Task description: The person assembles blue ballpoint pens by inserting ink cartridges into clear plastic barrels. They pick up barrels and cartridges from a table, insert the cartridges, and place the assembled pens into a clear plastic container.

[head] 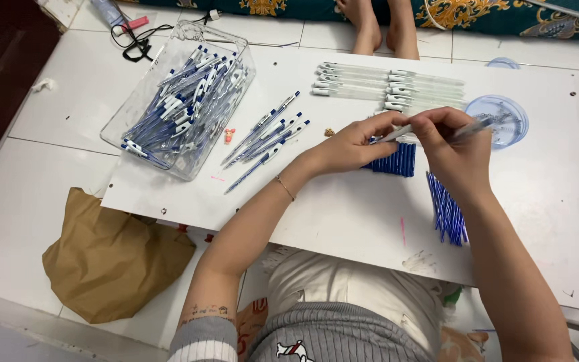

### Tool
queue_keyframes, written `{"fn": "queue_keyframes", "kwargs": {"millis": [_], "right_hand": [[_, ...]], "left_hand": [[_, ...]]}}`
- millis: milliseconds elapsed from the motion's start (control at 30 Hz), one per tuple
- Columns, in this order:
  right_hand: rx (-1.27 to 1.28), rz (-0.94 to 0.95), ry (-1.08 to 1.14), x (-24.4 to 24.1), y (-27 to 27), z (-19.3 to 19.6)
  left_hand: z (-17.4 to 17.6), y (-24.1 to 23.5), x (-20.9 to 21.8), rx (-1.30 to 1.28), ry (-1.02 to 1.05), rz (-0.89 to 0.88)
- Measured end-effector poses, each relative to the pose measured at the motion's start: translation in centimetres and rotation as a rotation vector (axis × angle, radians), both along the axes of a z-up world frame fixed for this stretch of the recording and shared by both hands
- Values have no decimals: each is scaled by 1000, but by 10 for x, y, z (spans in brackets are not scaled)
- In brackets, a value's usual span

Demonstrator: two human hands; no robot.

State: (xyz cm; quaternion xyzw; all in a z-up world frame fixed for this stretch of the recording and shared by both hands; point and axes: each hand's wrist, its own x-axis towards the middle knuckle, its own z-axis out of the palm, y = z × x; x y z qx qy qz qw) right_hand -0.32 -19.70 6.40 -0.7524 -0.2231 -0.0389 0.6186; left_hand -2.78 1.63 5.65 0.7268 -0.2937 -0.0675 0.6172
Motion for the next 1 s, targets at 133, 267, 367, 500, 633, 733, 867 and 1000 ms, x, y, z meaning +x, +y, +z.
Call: {"fn": "queue_keyframes", "kwargs": {"millis": [133,267,367,500,633,733,867,1000], "right_hand": [[39,-185,-22,15,-10,-15],[236,-344,-5,30,-24,-8],[228,-240,-44,30,-32,-3],[-26,-21,156,26,-31,13],[-417,32,256,12,-22,31],[-431,17,325,13,-19,26],[-487,35,319,14,-19,20],[-565,51,154,20,-19,4]], "left_hand": [[2,-2,-2,75,-13,39],[16,3,-5,146,21,37],[11,2,3,125,-18,107],[2,10,20,-104,258,397],[16,20,17,-150,355,687],[14,23,21,147,396,790],[28,17,12,175,511,799],[16,17,13,234,361,806]]}}
